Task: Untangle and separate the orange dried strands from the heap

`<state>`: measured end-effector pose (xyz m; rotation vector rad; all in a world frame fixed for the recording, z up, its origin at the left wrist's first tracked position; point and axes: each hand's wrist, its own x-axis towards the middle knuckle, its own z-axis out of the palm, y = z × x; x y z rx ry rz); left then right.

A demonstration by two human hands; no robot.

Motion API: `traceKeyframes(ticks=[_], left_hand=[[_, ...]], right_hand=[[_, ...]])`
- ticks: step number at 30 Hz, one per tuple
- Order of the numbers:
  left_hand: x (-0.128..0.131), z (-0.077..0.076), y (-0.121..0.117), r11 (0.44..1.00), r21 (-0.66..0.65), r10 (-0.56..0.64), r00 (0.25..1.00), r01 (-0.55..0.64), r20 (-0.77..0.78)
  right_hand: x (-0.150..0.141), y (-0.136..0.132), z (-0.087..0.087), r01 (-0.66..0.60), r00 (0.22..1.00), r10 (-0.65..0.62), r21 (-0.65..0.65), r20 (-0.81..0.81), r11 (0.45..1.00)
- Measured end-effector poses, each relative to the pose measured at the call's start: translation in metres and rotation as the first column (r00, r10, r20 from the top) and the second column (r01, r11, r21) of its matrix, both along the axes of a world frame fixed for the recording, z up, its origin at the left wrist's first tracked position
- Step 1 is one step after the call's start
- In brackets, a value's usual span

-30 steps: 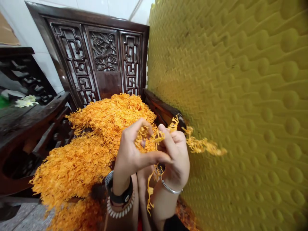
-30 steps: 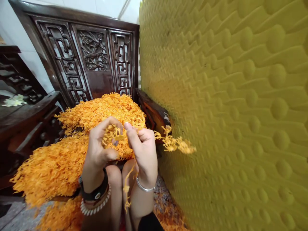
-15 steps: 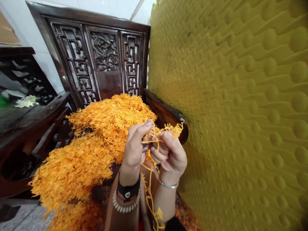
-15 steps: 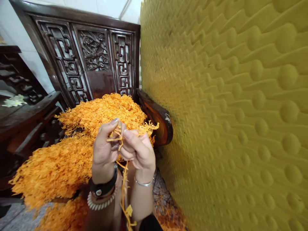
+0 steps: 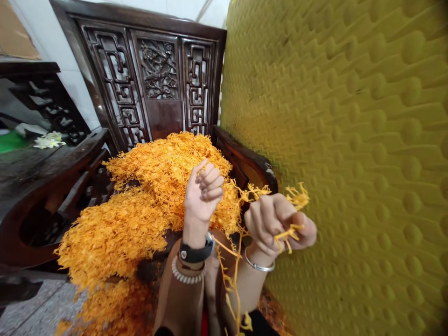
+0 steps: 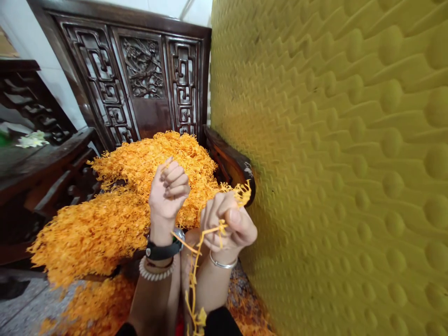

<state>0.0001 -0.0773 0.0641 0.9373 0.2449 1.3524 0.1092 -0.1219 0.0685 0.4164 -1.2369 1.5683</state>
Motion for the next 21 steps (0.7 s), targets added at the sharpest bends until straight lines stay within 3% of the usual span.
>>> traceKeyframes(ticks=[1,3,4,6,10,15,17,21], left_hand=[[-0.002,-0.001,0.002,0.999,-0.018,-0.047,0.997,0.048,0.063],[-0.004,-0.001,0.001,0.989,-0.016,-0.144,0.984,0.147,0.100],[-0.004,-0.001,0.000,0.985,0.003,-0.173,0.983,0.173,0.056],[-0.003,0.000,-0.004,0.986,0.059,-0.152,0.986,0.156,-0.072],[-0.003,-0.002,-0.006,0.986,0.165,-0.003,0.981,0.036,-0.195],[-0.014,-0.006,-0.006,0.955,0.284,0.185,0.929,-0.092,-0.321],[-0.020,-0.004,-0.010,0.890,0.435,0.328,0.852,-0.135,-0.407],[-0.029,0.002,-0.020,0.737,0.669,0.581,0.597,-0.097,-0.553]], right_hand=[[0.001,-0.003,0.001,0.131,0.990,-0.128,-0.068,0.054,0.989],[0.003,-0.006,0.001,0.443,0.886,-0.391,-0.203,0.251,0.874],[0.004,-0.007,0.000,0.554,0.812,-0.467,-0.207,0.351,0.807],[0.006,-0.007,-0.002,0.663,0.673,-0.522,-0.115,0.524,0.739],[0.010,-0.004,-0.002,0.690,0.467,-0.556,0.109,0.687,0.715],[0.012,-0.002,-0.002,0.590,0.397,-0.561,0.266,0.727,0.762],[0.012,0.000,-0.004,0.554,0.342,-0.554,0.313,0.759,0.771],[0.008,0.004,-0.007,0.502,0.222,-0.540,0.380,0.812,0.777]])
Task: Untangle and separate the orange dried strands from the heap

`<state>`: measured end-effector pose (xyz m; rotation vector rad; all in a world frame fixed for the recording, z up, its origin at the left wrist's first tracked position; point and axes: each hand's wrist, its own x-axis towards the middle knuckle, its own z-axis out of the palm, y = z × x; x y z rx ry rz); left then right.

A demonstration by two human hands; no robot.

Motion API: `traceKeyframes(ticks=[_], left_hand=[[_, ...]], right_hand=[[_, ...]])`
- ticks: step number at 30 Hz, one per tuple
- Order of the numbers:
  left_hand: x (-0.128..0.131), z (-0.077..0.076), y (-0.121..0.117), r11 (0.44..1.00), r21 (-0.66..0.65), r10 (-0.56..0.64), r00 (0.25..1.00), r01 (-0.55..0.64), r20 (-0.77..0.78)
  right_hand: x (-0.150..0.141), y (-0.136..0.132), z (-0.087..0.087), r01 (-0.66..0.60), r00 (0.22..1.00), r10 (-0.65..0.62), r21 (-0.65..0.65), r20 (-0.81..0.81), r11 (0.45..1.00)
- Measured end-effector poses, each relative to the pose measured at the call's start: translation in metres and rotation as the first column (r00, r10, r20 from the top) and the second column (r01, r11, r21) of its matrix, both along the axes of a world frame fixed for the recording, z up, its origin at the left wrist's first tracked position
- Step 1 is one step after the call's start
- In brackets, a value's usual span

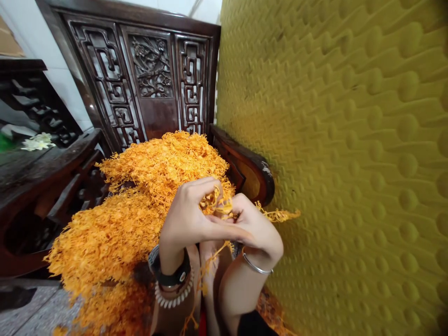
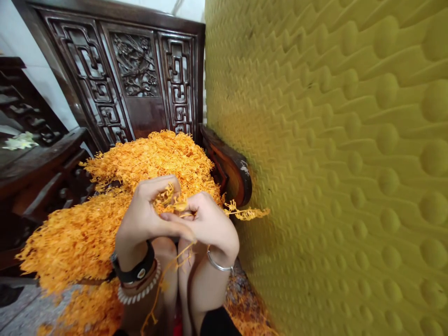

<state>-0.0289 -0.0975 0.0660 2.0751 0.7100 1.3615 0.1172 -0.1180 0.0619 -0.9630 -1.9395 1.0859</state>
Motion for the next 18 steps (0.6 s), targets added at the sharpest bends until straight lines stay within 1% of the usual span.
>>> traceKeyframes(ticks=[1,2,3,4,5,6,7,8,9,10,12,13,14,16,17,18], left_hand=[[-0.001,0.001,-0.001,0.999,0.006,0.052,0.998,-0.052,-0.034],[-0.002,0.001,-0.002,0.996,-0.018,0.088,0.996,-0.089,-0.034],[-0.003,0.000,-0.003,0.992,-0.072,0.099,0.995,-0.099,-0.008],[-0.004,-0.002,-0.003,0.986,-0.146,0.090,0.995,-0.083,0.041],[-0.005,-0.004,-0.003,0.974,-0.222,0.062,0.993,-0.037,0.105],[-0.005,-0.005,-0.003,0.957,-0.287,0.013,0.984,0.039,0.179],[-0.004,-0.007,-0.003,0.934,-0.334,-0.035,0.962,0.127,0.269],[-0.002,-0.008,-0.004,0.909,-0.357,-0.072,0.925,0.215,0.373],[0.002,-0.008,-0.005,0.887,-0.357,-0.091,0.869,0.292,0.486],[0.007,-0.008,-0.005,0.872,-0.330,-0.102,0.794,0.361,0.599],[0.017,-0.007,-0.003,0.869,-0.222,-0.115,0.616,0.443,0.779],[0.020,-0.006,0.000,0.871,-0.168,-0.123,0.537,0.462,0.835],[0.022,-0.005,0.005,0.866,-0.130,-0.134,0.475,0.482,0.870],[0.019,-0.006,0.019,0.855,-0.096,-0.119,0.372,0.510,0.920],[0.014,-0.008,0.026,0.856,-0.085,-0.100,0.325,0.511,0.940],[0.007,-0.009,0.033,0.869,-0.070,-0.081,0.281,0.490,0.956]], right_hand=[[-0.001,0.000,0.001,0.015,1.000,-0.015,0.013,0.020,1.000],[-0.003,-0.001,0.003,0.029,0.999,-0.030,0.026,0.029,0.999],[-0.004,-0.002,0.005,0.044,0.999,-0.045,0.035,0.022,0.998],[-0.006,-0.003,0.007,0.059,0.998,-0.059,0.036,-0.006,0.998],[-0.008,-0.005,0.009,0.062,0.997,-0.060,0.035,-0.051,0.997],[-0.010,-0.006,0.011,0.054,0.993,-0.050,0.040,-0.105,0.998],[-0.012,-0.007,0.011,0.048,0.986,-0.038,0.060,-0.165,0.997],[-0.016,-0.007,0.012,0.045,0.974,-0.023,0.091,-0.227,0.995],[-0.020,-0.007,0.011,0.050,0.957,-0.012,0.124,-0.289,0.991],[-0.024,-0.006,0.010,0.058,0.940,-0.002,0.152,-0.342,0.987],[-0.034,-0.001,0.008,0.088,0.905,-0.004,0.176,-0.425,0.980],[-0.037,0.002,0.007,0.105,0.886,-0.004,0.191,-0.463,0.976],[-0.039,0.005,0.007,0.121,0.866,0.005,0.219,-0.499,0.968],[-0.037,0.011,0.007,0.155,0.820,0.050,0.306,-0.570,0.939],[-0.033,0.013,0.007,0.144,0.766,0.111,0.337,-0.633,0.931],[-0.027,0.015,0.007,0.092,0.683,0.198,0.352,-0.703,0.931]])
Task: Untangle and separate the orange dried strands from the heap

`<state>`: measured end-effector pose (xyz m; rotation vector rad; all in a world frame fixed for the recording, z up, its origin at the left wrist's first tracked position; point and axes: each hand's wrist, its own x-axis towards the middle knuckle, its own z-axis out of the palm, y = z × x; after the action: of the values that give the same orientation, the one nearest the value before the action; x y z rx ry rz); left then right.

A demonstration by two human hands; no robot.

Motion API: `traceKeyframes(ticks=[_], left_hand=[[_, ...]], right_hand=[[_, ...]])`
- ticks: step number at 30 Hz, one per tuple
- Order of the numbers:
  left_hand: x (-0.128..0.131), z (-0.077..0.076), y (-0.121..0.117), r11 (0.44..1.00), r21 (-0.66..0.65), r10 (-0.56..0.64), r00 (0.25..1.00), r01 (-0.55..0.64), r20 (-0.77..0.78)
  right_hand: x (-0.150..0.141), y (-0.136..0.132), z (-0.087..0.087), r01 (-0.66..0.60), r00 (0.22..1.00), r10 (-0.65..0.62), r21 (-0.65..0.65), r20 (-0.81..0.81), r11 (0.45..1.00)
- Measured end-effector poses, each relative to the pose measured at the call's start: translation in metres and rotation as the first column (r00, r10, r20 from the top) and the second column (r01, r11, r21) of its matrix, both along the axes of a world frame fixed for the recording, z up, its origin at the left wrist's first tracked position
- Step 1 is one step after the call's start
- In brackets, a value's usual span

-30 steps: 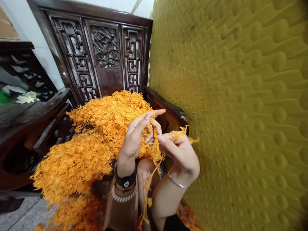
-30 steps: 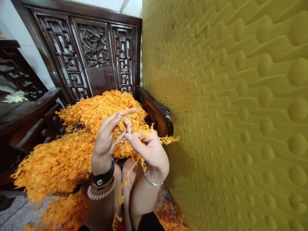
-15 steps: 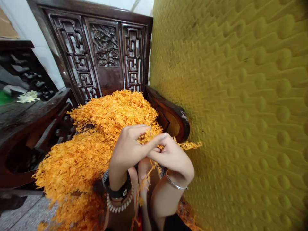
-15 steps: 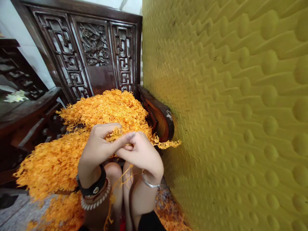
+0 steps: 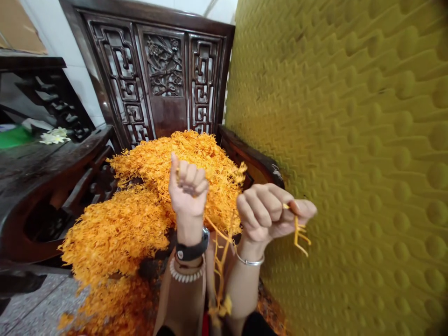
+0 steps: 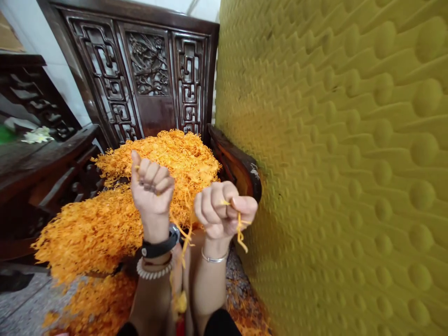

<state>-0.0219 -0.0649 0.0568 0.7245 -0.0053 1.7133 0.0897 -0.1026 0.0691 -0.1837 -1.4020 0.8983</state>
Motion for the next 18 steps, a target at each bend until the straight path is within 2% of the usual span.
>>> traceKeyframes(ticks=[1,2,3,4,5,6,7,8,9,10,11,12,13,14,15,16,17,18], left_hand=[[-0.008,-0.002,0.005,0.999,-0.004,0.034,0.999,-0.034,0.030],[-0.016,-0.003,0.008,0.998,-0.007,0.059,0.998,-0.059,0.033],[-0.024,-0.003,0.008,0.998,-0.011,0.060,0.998,-0.060,0.004],[-0.030,-0.003,0.007,0.999,-0.016,0.050,0.998,-0.051,-0.050],[-0.035,-0.003,0.004,0.999,-0.024,0.044,0.992,-0.048,-0.119],[-0.039,-0.004,0.001,0.998,-0.033,0.050,0.978,-0.057,-0.201],[-0.041,-0.004,-0.002,0.996,-0.037,0.072,0.956,-0.086,-0.286],[-0.041,-0.006,-0.003,0.992,-0.035,0.099,0.923,-0.121,-0.373],[-0.041,-0.008,-0.003,0.989,-0.026,0.116,0.881,-0.144,-0.459],[-0.040,-0.012,-0.002,0.991,-0.014,0.103,0.834,-0.132,-0.542],[-0.039,-0.017,0.001,0.997,-0.003,0.061,0.786,-0.080,-0.615],[-0.038,-0.022,0.005,1.000,0.000,0.003,0.741,-0.004,-0.672],[-0.036,-0.027,0.010,0.997,0.001,-0.056,0.698,0.081,-0.714],[-0.035,-0.032,0.014,0.988,0.004,-0.102,0.658,0.157,-0.746],[-0.035,-0.036,0.018,0.976,0.011,-0.128,0.624,0.215,-0.771],[-0.034,-0.038,0.021,0.966,0.022,-0.140,0.592,0.258,-0.794],[-0.033,-0.038,0.022,0.955,0.035,-0.142,0.558,0.294,-0.818],[-0.032,-0.038,0.022,0.944,0.048,-0.136,0.517,0.327,-0.845]], right_hand=[[0.006,0.002,-0.001,-0.142,0.983,0.144,0.023,-0.115,0.990],[0.013,0.003,-0.002,-0.314,0.917,0.318,0.058,-0.240,0.948],[0.018,0.004,-0.004,-0.498,0.778,0.513,0.142,-0.364,0.855],[0.022,0.005,-0.007,-0.663,0.549,0.708,0.284,-0.444,0.693],[0.025,0.005,-0.009,-0.756,0.232,0.868,0.480,-0.440,0.445],[0.025,0.005,-0.012,-0.719,-0.182,0.931,0.689,-0.315,0.092],[0.023,0.003,-0.014,-0.490,-0.593,0.804,0.813,-0.047,-0.314],[0.019,0.001,-0.014,-0.092,-0.846,0.455,0.764,0.279,-0.639],[0.014,-0.001,-0.013,0.332,-0.854,-0.003,0.541,0.520,-0.773],[0.009,-0.004,-0.011,0.644,-0.690,-0.413,0.244,0.594,-0.725],[0.004,-0.007,-0.008,0.808,-0.487,-0.689,-0.022,0.537,-0.589],[-0.001,-0.010,-0.005,0.865,-0.328,-0.841,-0.220,0.431,-0.450],[-0.004,-0.012,-0.001,0.871,-0.227,-0.912,-0.348,0.342,-0.347],[-0.007,-0.014,0.002,0.860,-0.166,-0.943,-0.425,0.290,-0.282],[-0.009,-0.016,0.005,0.842,-0.130,-0.953,-0.477,0.274,-0.252],[-0.010,-0.017,0.007,0.821,-0.108,-0.952,-0.514,0.285,-0.247],[-0.011,-0.017,0.009,0.794,-0.110,-0.944,-0.544,0.311,-0.272],[-0.013,-0.017,0.009,0.756,-0.134,-0.927,-0.568,0.350,-0.324]])
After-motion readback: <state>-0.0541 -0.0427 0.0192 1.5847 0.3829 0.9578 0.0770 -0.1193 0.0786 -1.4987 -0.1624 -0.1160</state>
